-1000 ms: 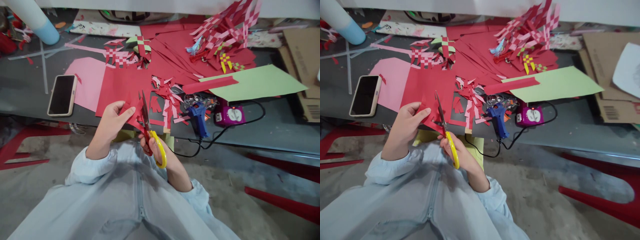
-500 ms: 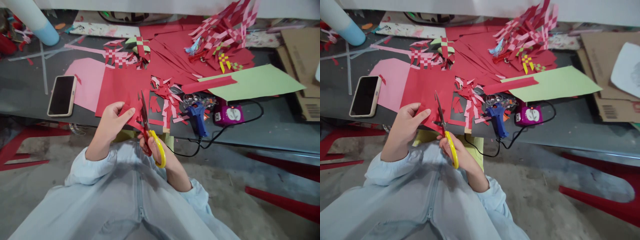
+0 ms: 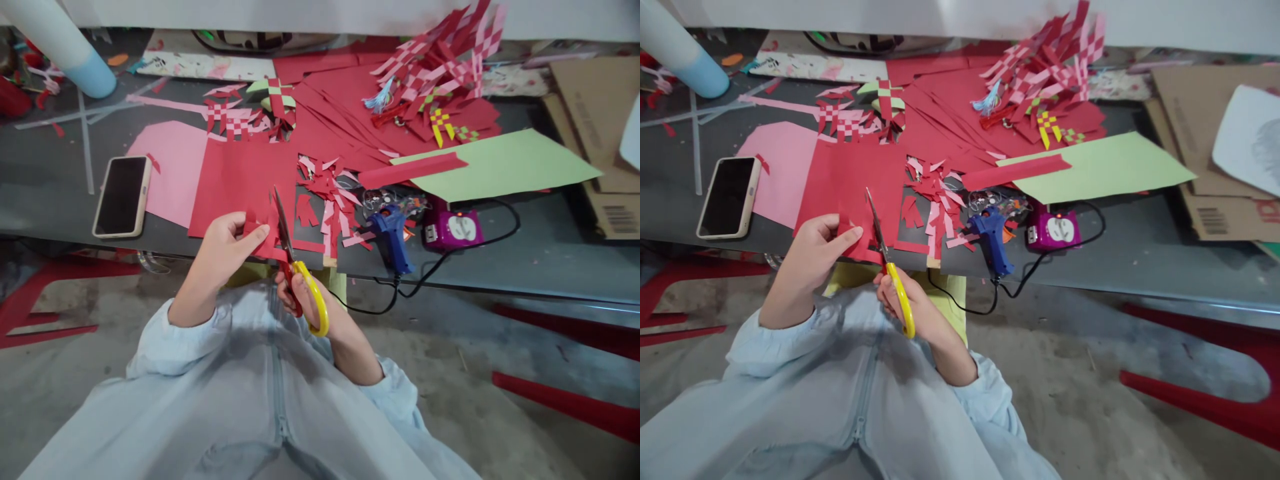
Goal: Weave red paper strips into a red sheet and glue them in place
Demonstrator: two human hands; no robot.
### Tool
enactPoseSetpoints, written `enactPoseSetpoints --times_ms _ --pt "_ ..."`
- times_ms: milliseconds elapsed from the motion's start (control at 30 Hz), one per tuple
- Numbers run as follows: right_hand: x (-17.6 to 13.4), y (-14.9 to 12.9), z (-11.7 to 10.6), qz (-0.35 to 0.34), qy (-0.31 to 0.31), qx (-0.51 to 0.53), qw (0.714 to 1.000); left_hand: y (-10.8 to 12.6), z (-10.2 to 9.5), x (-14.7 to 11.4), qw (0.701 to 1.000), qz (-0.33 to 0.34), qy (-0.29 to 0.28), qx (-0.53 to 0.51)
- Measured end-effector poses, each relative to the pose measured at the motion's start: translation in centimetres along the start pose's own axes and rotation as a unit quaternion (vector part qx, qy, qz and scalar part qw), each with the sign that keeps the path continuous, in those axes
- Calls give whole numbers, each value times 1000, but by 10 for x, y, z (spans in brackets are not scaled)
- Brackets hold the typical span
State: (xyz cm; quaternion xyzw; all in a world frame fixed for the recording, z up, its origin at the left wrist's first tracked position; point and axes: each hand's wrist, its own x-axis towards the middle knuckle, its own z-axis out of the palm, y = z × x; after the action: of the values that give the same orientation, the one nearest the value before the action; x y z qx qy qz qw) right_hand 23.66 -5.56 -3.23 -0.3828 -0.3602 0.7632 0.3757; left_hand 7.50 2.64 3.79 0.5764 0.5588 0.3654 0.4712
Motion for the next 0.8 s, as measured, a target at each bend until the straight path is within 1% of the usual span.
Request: enactPoseSetpoints --times_ms 167,467,633,800 --pt "0 -6 1 1 -8 -13 1000 1 -1 0 1000 -4 4 4" --pt "1 -6 2 20 -4 -12 1000 0 -2 1 1000 -6 -1 6" --pt "1 -10 4 18 0 -32 999 0 -2 0 1000 -12 4 20" --pt "-1 -13 4 18 4 -64 998 -1 -3 0 1000 -10 5 8"
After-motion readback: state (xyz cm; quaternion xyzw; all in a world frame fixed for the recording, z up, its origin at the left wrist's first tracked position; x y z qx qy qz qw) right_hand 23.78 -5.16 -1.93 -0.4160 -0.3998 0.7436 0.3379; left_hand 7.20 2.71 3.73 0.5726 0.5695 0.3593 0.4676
